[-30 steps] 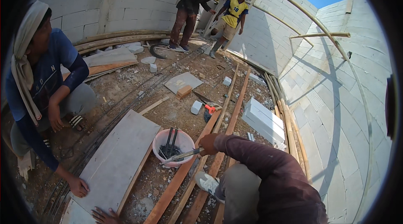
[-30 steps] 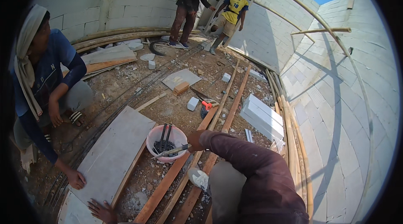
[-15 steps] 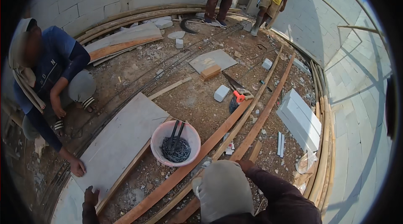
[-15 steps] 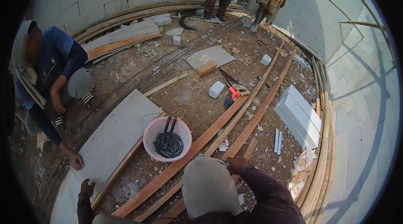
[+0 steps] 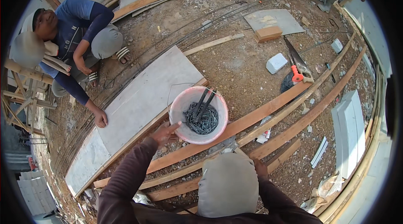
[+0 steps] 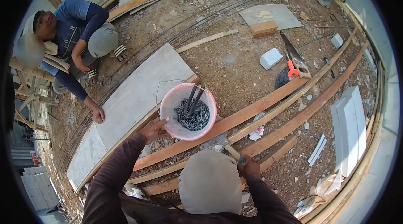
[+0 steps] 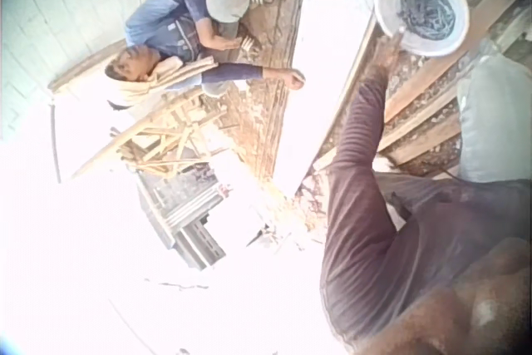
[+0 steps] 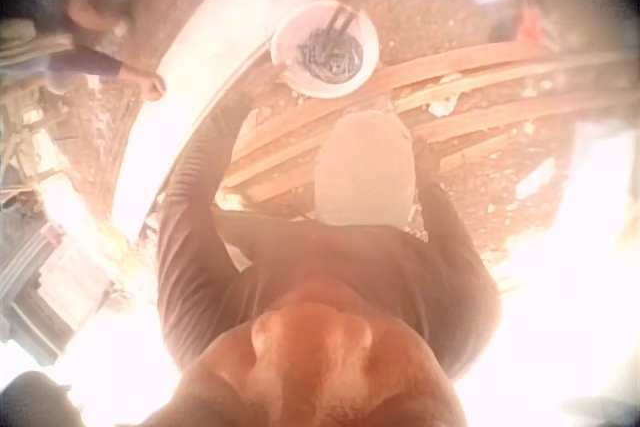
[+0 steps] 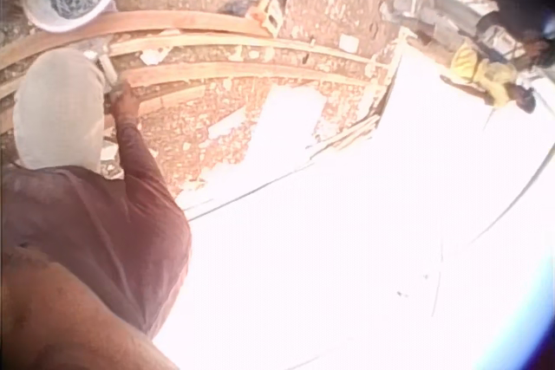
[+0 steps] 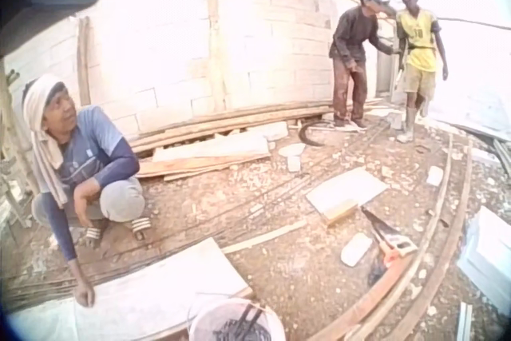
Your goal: The person secures wooden boards together by positioning nails and hammering them into the wood with a hatchet, retrieving additional nails from a bucket.
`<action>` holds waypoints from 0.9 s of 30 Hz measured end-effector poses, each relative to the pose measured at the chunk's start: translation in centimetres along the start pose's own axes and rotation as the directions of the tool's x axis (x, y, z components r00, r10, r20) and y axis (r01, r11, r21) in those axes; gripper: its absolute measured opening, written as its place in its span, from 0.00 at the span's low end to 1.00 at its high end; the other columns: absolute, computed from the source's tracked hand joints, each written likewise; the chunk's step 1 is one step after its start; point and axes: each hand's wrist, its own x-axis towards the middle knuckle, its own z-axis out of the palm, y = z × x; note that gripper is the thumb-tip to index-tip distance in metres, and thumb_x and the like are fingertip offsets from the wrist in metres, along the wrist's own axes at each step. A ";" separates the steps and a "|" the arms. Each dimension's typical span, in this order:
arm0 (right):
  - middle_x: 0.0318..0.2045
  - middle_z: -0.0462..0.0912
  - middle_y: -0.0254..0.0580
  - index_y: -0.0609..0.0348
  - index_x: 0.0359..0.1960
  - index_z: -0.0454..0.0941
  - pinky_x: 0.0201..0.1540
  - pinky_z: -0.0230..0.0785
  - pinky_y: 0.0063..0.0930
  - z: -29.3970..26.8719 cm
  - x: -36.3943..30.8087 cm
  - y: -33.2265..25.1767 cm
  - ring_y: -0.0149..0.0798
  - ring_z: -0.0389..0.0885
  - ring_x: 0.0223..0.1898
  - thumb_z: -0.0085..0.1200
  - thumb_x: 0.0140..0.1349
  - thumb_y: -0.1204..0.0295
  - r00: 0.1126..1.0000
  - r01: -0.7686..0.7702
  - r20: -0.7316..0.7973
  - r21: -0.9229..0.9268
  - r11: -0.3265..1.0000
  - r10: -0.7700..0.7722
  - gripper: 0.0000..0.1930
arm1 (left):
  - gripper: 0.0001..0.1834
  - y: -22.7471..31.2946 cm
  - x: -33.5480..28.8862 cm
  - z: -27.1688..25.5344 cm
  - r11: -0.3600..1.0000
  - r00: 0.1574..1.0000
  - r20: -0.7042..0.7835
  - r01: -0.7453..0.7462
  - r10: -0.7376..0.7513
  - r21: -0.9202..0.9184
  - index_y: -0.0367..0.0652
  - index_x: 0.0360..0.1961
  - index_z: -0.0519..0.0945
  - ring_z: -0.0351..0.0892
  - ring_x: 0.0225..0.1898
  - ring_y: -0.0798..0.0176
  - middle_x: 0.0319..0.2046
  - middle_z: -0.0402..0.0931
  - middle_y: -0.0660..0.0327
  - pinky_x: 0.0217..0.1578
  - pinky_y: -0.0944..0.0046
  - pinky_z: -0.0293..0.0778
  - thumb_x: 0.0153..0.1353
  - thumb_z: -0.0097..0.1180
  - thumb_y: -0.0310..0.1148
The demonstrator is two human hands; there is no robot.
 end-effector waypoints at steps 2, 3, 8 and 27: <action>0.41 0.81 0.54 0.54 0.47 0.73 0.44 0.74 0.49 -0.5 -0.4 -1.2 0.57 0.81 0.42 0.61 0.53 0.49 0.997 -0.065 0.031 0.051 0.997 0.064 0.27 | 0.31 -2.3 2.7 2.7 0.937 0.989 -0.142 -0.093 0.048 -0.337 0.30 0.55 0.71 0.80 0.46 0.54 0.47 0.78 0.48 0.46 0.50 0.78 0.61 0.59 0.47; 0.41 0.81 0.53 0.53 0.45 0.72 0.41 0.74 0.50 -0.3 -0.5 -0.8 0.58 0.80 0.41 0.62 0.52 0.49 0.999 -0.035 -0.012 0.058 0.998 0.036 0.26 | 0.16 -2.7 3.6 3.2 0.913 0.957 -0.284 -0.071 -0.051 -0.403 0.31 0.47 0.75 0.83 0.32 0.56 0.36 0.81 0.52 0.30 0.56 0.82 0.62 0.55 0.33; 0.39 0.81 0.52 0.54 0.42 0.70 0.41 0.73 0.52 -0.4 -0.6 0.4 0.58 0.80 0.41 0.62 0.52 0.50 0.995 -0.101 -0.001 0.068 0.993 0.101 0.25 | 0.15 -2.0 4.7 5.7 0.907 0.954 -0.298 -0.135 0.011 -0.398 0.29 0.45 0.75 0.83 0.30 0.56 0.34 0.80 0.52 0.28 0.58 0.81 0.60 0.52 0.28; 0.36 0.80 0.48 0.54 0.38 0.71 0.37 0.74 0.52 -0.7 -1.1 0.4 0.57 0.81 0.37 0.62 0.50 0.48 0.996 -0.089 -0.002 0.085 0.992 0.089 0.25 | 0.07 10.7 5.4 11.8 0.413 0.691 0.294 -0.661 0.660 0.626 0.43 0.35 0.81 0.79 0.38 0.46 0.34 0.78 0.54 0.41 0.50 0.75 0.56 0.59 0.32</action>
